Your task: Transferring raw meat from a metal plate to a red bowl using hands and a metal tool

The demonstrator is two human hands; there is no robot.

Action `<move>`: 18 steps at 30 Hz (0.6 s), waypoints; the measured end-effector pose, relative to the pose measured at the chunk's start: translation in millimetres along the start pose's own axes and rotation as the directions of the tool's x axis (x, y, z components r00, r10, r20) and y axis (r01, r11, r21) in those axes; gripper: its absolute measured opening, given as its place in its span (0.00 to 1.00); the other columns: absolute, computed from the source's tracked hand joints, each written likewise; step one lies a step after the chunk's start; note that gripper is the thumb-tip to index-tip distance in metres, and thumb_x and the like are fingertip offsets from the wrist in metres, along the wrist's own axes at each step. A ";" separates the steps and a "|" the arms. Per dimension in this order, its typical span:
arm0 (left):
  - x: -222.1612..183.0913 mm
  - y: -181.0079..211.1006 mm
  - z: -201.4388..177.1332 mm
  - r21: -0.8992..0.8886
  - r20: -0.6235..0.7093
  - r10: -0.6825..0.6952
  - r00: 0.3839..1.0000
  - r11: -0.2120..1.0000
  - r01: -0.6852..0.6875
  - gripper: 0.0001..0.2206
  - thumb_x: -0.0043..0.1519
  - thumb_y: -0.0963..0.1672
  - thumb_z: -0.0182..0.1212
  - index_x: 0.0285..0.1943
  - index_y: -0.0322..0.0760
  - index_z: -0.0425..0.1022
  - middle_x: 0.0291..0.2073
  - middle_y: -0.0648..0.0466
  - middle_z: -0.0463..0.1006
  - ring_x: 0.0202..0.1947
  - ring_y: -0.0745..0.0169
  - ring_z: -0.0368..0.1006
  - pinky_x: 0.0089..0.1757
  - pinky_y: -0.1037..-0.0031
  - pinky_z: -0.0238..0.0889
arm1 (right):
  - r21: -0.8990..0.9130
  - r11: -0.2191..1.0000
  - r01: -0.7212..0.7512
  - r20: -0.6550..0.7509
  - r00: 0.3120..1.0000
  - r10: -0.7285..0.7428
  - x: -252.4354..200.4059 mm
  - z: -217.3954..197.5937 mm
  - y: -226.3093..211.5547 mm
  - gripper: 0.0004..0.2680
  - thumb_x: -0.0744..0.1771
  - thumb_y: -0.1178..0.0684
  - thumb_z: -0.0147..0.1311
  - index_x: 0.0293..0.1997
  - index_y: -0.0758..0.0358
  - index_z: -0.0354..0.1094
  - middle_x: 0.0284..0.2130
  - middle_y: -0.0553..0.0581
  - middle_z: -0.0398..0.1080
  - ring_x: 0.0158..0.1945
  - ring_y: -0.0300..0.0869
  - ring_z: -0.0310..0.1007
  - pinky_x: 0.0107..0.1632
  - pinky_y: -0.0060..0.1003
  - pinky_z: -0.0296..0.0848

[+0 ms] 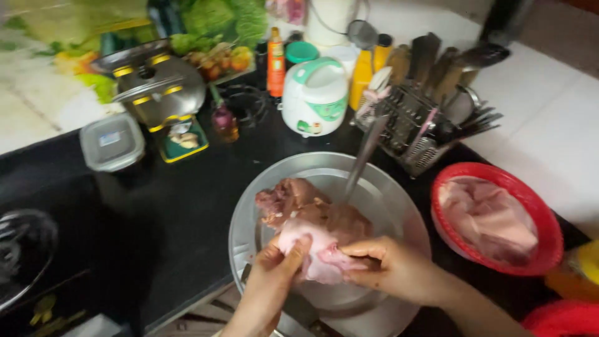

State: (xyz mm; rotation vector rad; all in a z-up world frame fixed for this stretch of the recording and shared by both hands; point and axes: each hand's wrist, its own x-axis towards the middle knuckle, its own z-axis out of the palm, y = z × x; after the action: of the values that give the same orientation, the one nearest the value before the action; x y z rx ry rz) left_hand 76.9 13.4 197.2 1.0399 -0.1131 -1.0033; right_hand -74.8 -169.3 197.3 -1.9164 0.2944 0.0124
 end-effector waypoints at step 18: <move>-29.5 137.7 -58.9 0.929 0.265 0.377 0.887 0.148 -0.340 0.13 0.69 0.47 0.49 0.56 0.51 0.78 0.43 0.54 0.73 0.32 0.56 0.80 0.25 0.66 0.69 | 0.034 0.971 0.238 -0.112 0.966 -0.233 90.1 78.2 -9.7 0.08 0.65 0.57 0.65 0.48 0.58 0.76 0.44 0.49 0.80 0.47 0.36 0.81 0.53 0.29 0.76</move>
State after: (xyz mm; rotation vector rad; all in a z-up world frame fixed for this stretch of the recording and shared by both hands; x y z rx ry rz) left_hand 178.1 91.7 280.5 2.0626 -1.0679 -0.3348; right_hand 24.9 -111.7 164.6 -1.8976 0.1357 -0.2551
